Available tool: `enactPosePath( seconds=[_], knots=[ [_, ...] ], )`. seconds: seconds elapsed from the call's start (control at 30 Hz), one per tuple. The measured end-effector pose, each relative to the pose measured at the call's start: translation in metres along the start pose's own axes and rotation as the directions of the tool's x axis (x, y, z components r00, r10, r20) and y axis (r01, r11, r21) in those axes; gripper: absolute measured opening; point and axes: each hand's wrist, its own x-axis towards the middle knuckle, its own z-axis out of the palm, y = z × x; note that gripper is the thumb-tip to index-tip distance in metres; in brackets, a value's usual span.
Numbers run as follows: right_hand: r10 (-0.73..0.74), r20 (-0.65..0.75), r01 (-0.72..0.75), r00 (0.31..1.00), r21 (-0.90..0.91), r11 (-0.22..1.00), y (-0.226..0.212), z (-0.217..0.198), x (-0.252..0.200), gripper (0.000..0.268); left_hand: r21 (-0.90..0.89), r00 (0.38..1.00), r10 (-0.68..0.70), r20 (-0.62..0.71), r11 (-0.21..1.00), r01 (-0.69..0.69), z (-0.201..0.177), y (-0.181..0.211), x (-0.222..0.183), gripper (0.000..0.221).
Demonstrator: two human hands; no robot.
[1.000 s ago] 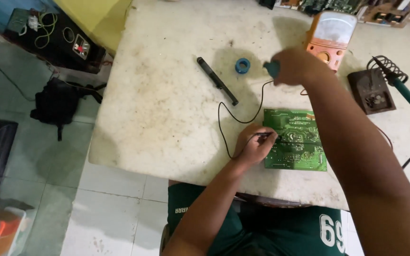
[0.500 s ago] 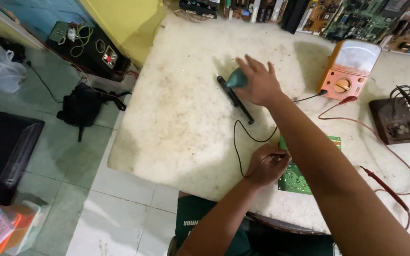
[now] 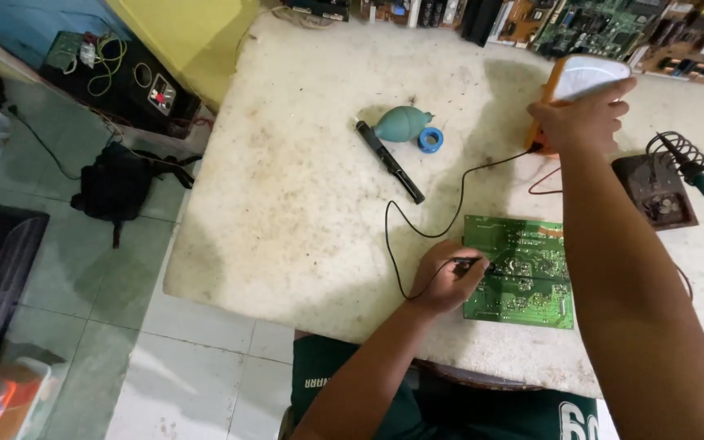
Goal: Testing a circuit board with multimeter probes and then using a soldering iron to repair components.
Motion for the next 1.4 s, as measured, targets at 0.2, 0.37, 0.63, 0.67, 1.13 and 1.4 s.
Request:
enactPosePath(
  seconds=[0.2, 0.37, 0.63, 0.67, 1.13, 1.4],
  knots=[
    [-0.027, 0.060, 0.023, 0.998, 0.056, 0.998, -0.001, -0.016, -0.030, 0.126, -0.045, 0.991, 0.133, -0.017, 0.990, -0.133, -0.002, 0.002, 0.003, 0.019],
    [0.001, 0.064, -0.004, 0.998, 0.044, 0.999, 0.006, -0.017, -0.042, 0.128, -0.054, 0.986, 0.153, -0.067, 0.986, -0.157, 0.002, -0.004, -0.001, 0.013],
    [-0.052, -0.005, 0.051, 0.999, -0.087, 0.995, 0.020, -0.002, -0.037, 0.138, -0.166, 0.960, 0.108, -0.260, 0.974, -0.155, 0.014, -0.021, -0.004, 0.005],
    [-0.002, -0.124, 0.007, 0.992, 0.039, 0.999, 0.022, 0.003, -0.025, 0.139, -0.138, 0.954, 0.133, -0.269, 0.975, -0.175, 0.012, -0.019, -0.002, 0.003],
    [-0.077, -0.295, 0.298, 0.952, 0.954, 0.026, 0.327, 0.025, -0.268, 0.004, -0.086, 0.957, 0.081, -0.278, 0.990, -0.108, 0.014, -0.040, -0.009, 0.010],
    [-0.086, 0.020, 0.012, 0.996, 0.935, 0.355, 0.321, -0.023, -0.274, 0.056, -0.134, 0.962, 0.090, -0.260, 0.983, -0.128, 0.011, -0.026, -0.007, 0.005]
  ],
)
